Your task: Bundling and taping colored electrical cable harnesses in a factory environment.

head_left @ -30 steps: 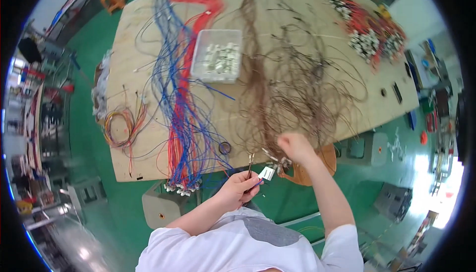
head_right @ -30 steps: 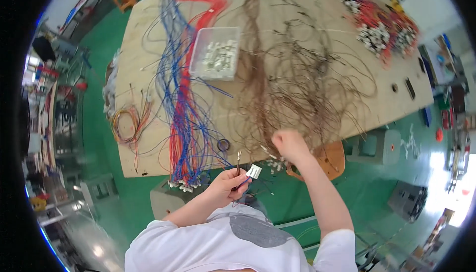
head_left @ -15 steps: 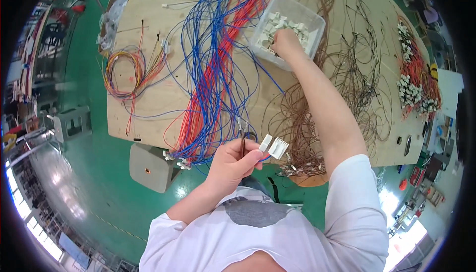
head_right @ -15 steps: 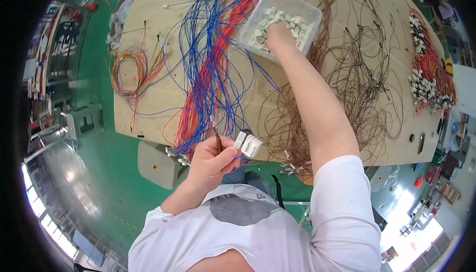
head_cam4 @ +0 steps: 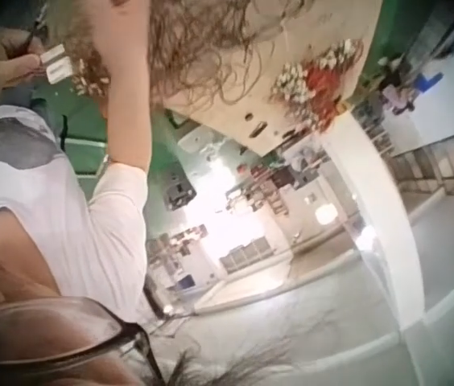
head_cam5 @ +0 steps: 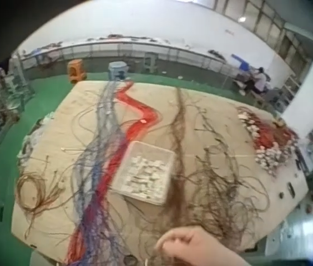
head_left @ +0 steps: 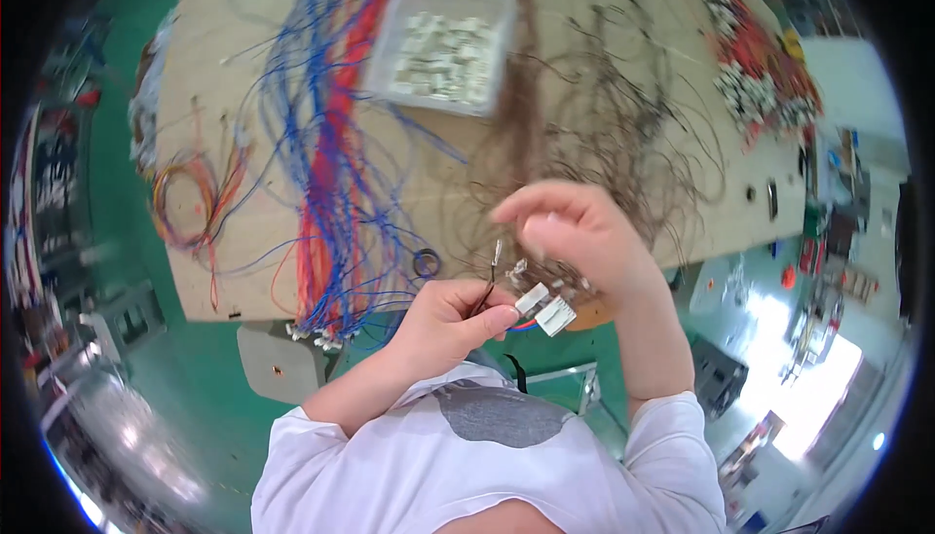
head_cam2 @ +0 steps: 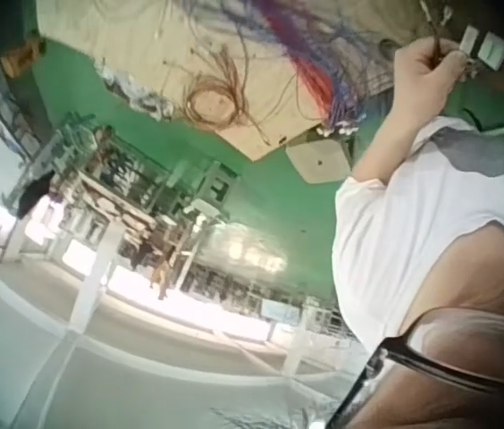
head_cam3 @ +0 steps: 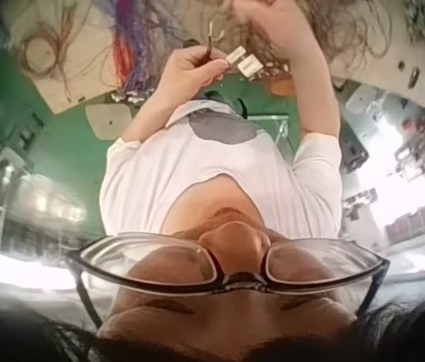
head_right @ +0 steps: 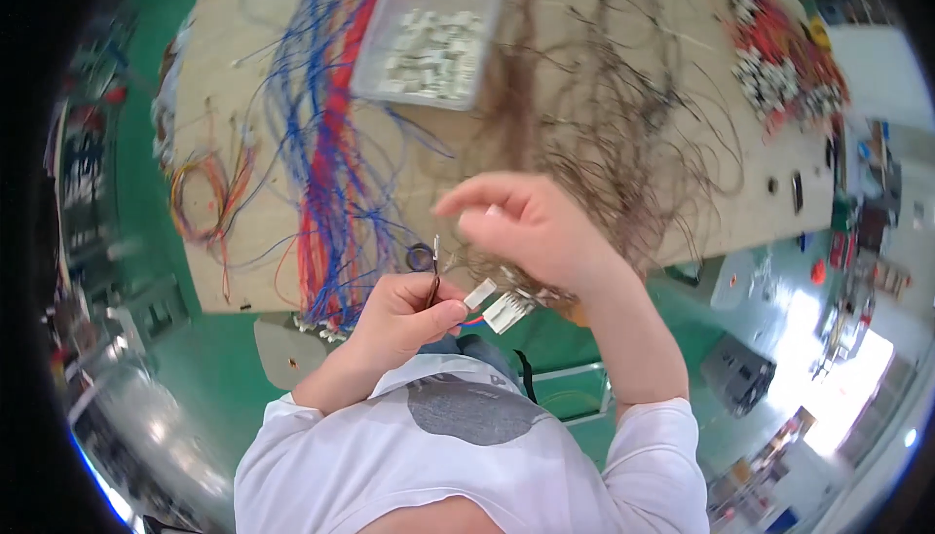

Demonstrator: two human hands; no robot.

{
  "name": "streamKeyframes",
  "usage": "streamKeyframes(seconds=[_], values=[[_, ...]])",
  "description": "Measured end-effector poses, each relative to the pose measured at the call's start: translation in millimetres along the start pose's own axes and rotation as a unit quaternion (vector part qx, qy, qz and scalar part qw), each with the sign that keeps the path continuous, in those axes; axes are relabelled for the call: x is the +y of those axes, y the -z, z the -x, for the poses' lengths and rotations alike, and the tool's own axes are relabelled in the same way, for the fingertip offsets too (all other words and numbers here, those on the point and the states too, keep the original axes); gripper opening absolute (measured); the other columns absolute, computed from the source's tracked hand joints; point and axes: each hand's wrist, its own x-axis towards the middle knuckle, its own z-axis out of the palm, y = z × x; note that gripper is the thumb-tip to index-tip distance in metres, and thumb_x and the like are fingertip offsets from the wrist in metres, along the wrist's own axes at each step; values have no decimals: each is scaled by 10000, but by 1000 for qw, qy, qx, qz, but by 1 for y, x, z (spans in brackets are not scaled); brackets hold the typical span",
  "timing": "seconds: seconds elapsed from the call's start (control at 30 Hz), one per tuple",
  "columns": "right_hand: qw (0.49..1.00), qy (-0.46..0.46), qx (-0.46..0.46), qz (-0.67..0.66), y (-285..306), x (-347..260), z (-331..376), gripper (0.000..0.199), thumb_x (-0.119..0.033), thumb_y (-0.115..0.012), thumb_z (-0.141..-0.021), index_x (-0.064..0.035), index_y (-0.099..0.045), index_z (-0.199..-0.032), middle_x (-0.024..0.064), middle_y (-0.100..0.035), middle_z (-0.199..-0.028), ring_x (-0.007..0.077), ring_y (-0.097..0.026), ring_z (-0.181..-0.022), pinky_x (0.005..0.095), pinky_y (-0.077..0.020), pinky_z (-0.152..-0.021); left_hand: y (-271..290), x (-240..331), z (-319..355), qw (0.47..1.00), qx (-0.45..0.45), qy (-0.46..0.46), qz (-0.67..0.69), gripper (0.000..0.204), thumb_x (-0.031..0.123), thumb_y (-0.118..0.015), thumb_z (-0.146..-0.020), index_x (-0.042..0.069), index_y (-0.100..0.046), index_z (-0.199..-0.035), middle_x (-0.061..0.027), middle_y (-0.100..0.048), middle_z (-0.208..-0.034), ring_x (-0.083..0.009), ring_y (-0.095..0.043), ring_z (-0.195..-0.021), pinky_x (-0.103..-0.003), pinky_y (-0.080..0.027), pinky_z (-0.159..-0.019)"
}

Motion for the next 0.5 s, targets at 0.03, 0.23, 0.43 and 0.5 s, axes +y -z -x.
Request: streamKeyframes(seconds=[0.03,0.23,0.43,0.5], values=[[999,-4,-25,-45,2,3,21,173,-53,-495,-754,1,-600,-881,-45,-483,-680,30,-414,-586,174,-324,-512,-9,-4,-2,999,-33,8,-26,147,122,-591,-787,-11,-597,-849,17,-521,-629,-15,-403,-546,-166,-303,-464],[988,88,60,-109,7,58,151,83,-26,-556,-734,6,-596,-799,42,-551,-759,97,-490,-683,220,-373,-600,-79,-26,14,955,-239,44,-172,195,147,-580,-802,-13,-575,-913,51,-463,-608,-7,-366,-549,-182,-314,-475],[928,247,255,-113,-66,144,298,56,-35,-577,-729,8,-604,-751,78,-560,-810,123,-512,-732,223,-385,-620,-139,-93,82,933,-294,53,-201,258,230,-449,-887,-2,-560,-907,32,-489,-604,-13,-377,-474,-168,-294,-410],[892,309,295,-148,-99,173,342,62,-36,-578,-728,6,-604,-764,92,-560,-827,134,-514,-737,224,-392,-642,-157,-120,106,920,-342,77,-173,246,219,-474,-877,-2,-578,-902,12,-529,-629,-25,-408,-466,-167,-324,-409]])
